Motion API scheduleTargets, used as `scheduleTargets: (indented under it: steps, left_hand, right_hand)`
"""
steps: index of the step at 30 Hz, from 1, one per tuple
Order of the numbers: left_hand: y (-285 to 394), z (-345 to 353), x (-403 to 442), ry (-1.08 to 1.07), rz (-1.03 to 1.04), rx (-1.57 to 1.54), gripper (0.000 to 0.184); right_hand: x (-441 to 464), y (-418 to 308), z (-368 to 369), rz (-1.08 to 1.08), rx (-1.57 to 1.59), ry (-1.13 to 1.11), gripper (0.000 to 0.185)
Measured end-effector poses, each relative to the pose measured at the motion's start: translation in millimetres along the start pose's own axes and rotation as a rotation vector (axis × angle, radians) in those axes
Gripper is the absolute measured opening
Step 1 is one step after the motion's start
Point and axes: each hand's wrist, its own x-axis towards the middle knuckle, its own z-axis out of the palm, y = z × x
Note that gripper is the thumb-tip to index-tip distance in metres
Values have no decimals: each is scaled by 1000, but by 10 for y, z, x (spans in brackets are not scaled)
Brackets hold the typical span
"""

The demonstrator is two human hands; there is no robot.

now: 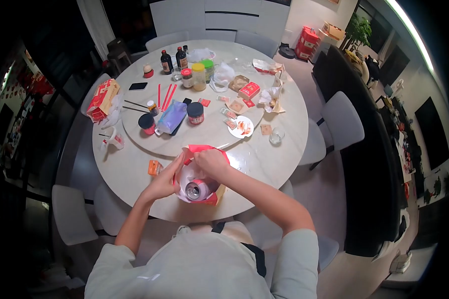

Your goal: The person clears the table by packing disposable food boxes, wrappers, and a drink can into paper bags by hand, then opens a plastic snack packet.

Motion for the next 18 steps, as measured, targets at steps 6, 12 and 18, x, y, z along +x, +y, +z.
scheduleTargets:
  steps: [6, 12, 18]
  left_hand:
    - [42, -26, -54, -34, -72, -61, 91]
    - [-93, -85, -79, 15, -93, -50, 88]
    - [-216, -136, -126, 131, -102, 12, 86]
  right_hand:
    - [-182, -140, 579, 73, 144, -141, 30]
    - [-56, -145, 506, -98, 150, -491, 35]
    - [-240, 27, -45, -102, 761, -16, 30]
